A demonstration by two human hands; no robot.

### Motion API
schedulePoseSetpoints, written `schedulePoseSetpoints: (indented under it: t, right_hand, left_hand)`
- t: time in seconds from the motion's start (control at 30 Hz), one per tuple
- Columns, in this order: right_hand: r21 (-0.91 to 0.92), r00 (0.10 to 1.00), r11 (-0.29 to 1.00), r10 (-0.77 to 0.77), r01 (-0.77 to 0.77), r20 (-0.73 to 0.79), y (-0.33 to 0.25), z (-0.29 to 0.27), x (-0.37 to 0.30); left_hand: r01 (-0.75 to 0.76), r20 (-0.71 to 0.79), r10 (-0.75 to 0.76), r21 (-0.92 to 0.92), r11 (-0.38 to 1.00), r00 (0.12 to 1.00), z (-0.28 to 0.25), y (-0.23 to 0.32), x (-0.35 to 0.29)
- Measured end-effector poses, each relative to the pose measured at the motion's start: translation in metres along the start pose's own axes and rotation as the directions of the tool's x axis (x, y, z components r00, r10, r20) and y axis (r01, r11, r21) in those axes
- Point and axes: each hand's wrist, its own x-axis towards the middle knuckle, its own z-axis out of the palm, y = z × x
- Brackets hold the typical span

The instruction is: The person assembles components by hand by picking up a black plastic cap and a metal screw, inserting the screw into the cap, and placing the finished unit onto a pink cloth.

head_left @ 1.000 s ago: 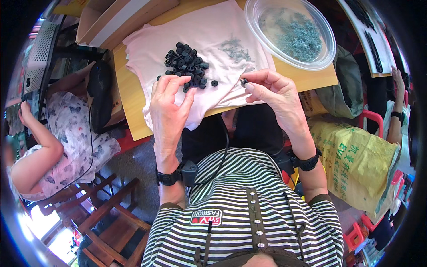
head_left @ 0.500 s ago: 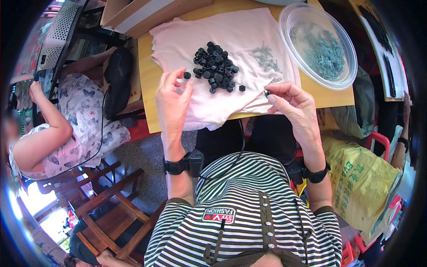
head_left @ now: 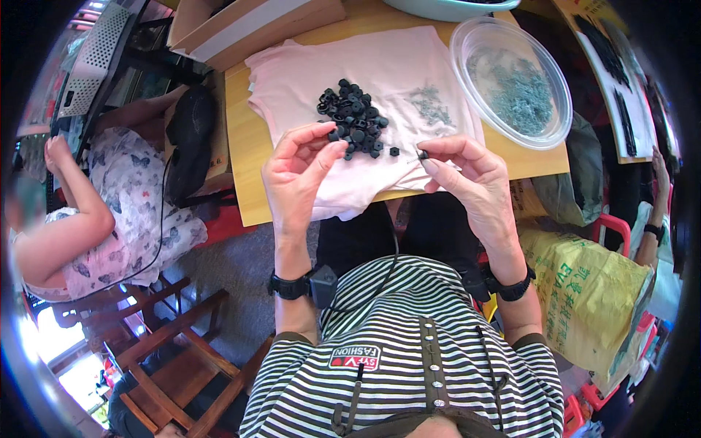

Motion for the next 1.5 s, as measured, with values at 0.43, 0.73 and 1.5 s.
schedulePoseSetpoints:
  t: [0.43,0.73,1.5]
  right_hand:
    - [0.519,0.999,0.854,0.019,-0.039,0.045,-0.001,-0.027,-0.009]
    - [0.183,0.979,0.964,-0.176,0.193,-0.105,-0.014,-0.009,-0.021]
    - [-0.575,0.771,0.611,-0.634,0.545,0.058,-0.023,0.002,-0.015]
  left_hand:
    - [-0.018,0.254,0.086,-0.257,0.966,0.963,0.065,0.020,-0.016]
    - [0.076,0.253,0.036,-0.416,0.906,0.967,0.072,0.007,-0.021]
    - [0.101,0.239,0.014,-0.461,0.882,0.971,0.074,0.001,-0.018]
